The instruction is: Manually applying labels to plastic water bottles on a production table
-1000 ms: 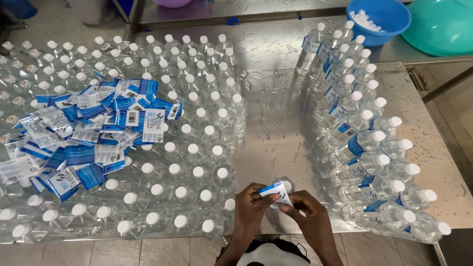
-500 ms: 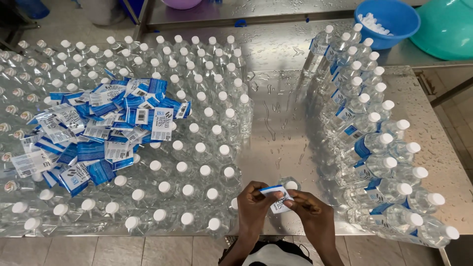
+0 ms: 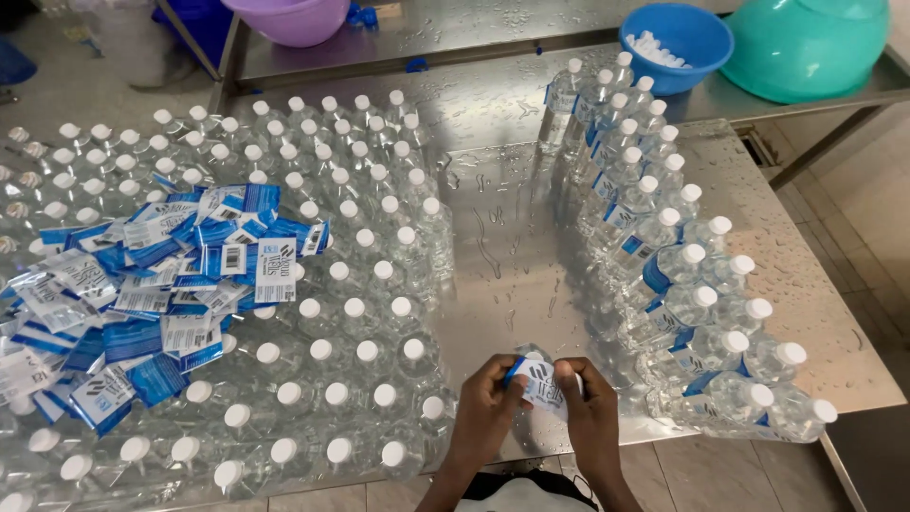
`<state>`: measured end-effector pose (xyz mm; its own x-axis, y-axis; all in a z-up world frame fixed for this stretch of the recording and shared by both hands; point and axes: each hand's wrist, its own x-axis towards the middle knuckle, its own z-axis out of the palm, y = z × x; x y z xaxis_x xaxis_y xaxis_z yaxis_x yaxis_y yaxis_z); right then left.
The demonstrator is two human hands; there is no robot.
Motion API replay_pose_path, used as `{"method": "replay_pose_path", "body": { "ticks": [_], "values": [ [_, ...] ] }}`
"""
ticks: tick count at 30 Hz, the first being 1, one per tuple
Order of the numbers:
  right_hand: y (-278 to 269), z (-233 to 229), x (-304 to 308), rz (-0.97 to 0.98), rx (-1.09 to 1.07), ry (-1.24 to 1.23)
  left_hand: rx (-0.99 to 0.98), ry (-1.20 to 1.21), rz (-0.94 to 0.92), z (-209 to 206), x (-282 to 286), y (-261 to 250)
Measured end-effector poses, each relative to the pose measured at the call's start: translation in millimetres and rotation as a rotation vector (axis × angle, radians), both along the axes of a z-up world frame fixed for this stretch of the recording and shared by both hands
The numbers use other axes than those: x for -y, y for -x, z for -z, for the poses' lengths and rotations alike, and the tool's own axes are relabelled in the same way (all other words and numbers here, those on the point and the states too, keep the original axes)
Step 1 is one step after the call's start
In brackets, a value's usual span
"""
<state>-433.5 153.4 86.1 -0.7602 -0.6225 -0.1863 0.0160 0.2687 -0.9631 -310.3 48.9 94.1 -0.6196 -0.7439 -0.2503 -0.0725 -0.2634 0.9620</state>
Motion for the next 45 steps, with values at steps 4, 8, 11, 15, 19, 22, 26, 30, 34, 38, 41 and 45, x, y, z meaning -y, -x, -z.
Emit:
{"method": "replay_pose_path", "body": {
  "ticks": [4,8,11,15,19,22,26,30,34,38,41,45],
  "values": [
    [5.9,20.1,-6.4,0.064,-0.095,-0.001,-0.085,-0.036,0.037,15.1,-9.8,14.6],
    [-17.1,61.6,-29.2,-0.332,-0.678,-0.089,-0.028,0.038,-0.071,51.4,-13.7,30.0],
    [-18.8,16.5,-9.6,-0.372,-1.141,0.312,-0.244,-0.056,0.061,24.4,-30.7,24.0],
    [0.7,-14.5,5.2,-0.143,-1.173,0.438,-0.175,-0.06,0.006,51.5,-39.1,38.2],
    [8.7,58.1,-7.1,-0.403,-0.982,-0.105,-0.213,-0.234,0.01,37.8,-30.1,34.9],
    [15.2,30.2,-5.6,-0.348,-0.927,-0.144,-0.096,-0.181,-0.04,40.1,-34.1,34.8],
    [1.5,-15.7,-11.9,-0.251,-0.681,0.169,-0.002,-0.052,-0.2,21.5,-10.1,30.6],
    [-1.1,-36.7,-8.7,-0.174,-0.157,-0.129,0.033,0.048,-0.267,41.9,-1.1,30.7],
    [1.4,-31.8,-0.3,-0.058,-0.03,-0.225,-0.012,0.176,-0.149,41.4,-1.3,26.2],
    [11.4,-29.4,2.0,-0.036,-0.021,-0.238,-0.181,-0.046,-0.018,19.3,1.2,19.2],
    [19.2,-14.3,-0.8,-0.157,-0.015,-0.095,-0.337,-0.173,0.023,-3.9,3.9,14.2],
    [17.9,-24.3,7.8,-0.232,0.044,-0.235,-0.287,-0.213,-0.046,-11.8,6.2,7.4]
  ]
}}
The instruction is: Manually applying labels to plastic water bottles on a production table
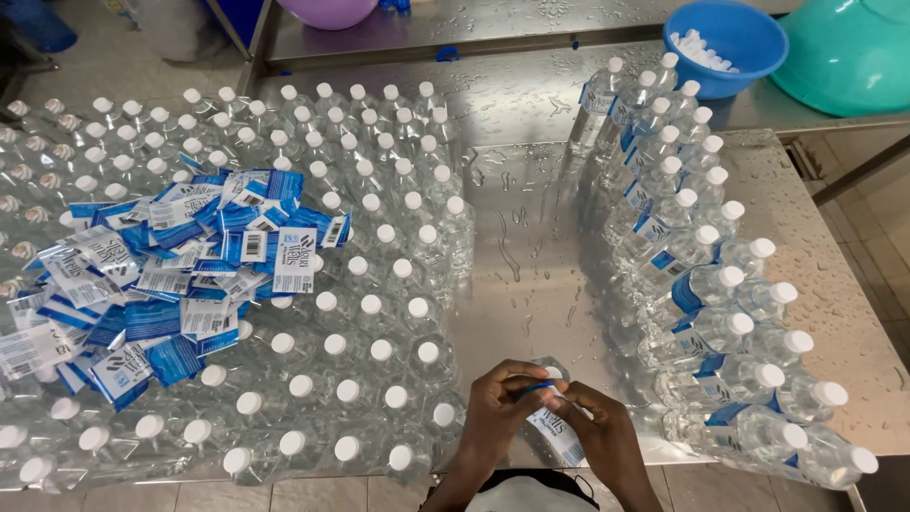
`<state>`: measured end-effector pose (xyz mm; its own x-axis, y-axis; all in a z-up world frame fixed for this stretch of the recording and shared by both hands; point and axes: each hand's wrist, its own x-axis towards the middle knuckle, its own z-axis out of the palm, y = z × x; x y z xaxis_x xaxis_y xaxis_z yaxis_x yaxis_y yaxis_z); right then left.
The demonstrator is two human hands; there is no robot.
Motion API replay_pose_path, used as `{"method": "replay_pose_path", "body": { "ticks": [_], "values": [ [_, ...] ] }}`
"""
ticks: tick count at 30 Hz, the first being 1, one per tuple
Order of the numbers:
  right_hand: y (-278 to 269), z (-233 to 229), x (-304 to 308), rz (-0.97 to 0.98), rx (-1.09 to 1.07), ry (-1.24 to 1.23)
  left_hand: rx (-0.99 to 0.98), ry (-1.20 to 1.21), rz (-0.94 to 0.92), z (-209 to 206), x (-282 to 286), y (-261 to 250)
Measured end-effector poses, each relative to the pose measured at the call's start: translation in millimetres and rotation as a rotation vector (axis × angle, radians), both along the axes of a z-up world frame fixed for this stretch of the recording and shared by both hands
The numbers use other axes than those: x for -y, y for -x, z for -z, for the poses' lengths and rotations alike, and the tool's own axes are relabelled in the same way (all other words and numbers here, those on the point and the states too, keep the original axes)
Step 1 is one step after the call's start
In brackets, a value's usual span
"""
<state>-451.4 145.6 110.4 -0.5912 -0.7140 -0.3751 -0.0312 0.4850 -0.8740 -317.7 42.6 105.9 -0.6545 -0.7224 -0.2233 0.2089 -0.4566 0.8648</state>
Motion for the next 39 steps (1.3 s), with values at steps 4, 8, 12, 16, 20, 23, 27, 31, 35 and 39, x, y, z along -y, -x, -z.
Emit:
{"method": "replay_pose_path", "body": {
  "ticks": [4,8,12,16,20,23,27,31,35,39],
  "values": [
    [-1.7,17.5,1.7,-0.127,-0.125,0.107,0.068,-0.004,-0.151,-1.5,1.4,-0.1],
    [-14.7,2.9,10.9,0.146,-0.176,-0.069,0.214,0.045,-0.288,18.2,1.3,-2.3],
    [-14.7,-5.5,17.4,0.141,-0.136,-0.095,0.268,-0.005,-0.354,14.5,-1.5,-3.4],
    [-9.0,-8.4,19.8,0.067,-0.052,-0.026,0.254,0.04,-0.434,28.5,-3.6,-1.3],
    [2.9,2.7,17.0,-0.006,-0.043,-0.017,0.055,0.015,-0.343,39.5,-3.8,-4.3],
    [9.3,12.8,14.3,-0.019,-0.102,0.059,-0.01,-0.044,-0.174,26.2,-10.6,-10.8],
    [4.5,10.7,15.1,0.053,-0.094,0.102,0.05,0.102,-0.175,19.9,-17.0,-11.0],
    [-5.0,-16.3,23.2,0.084,0.028,0.071,0.199,-0.032,-0.236,16.5,-9.6,-11.6],
    [-6.0,-26.2,25.4,0.136,0.132,0.055,0.346,-0.038,-0.237,8.3,-8.0,-17.2],
    [-10.0,-29.0,29.8,0.158,0.028,0.065,0.284,-0.003,-0.308,22.3,-8.8,-17.8]
  ]
}}
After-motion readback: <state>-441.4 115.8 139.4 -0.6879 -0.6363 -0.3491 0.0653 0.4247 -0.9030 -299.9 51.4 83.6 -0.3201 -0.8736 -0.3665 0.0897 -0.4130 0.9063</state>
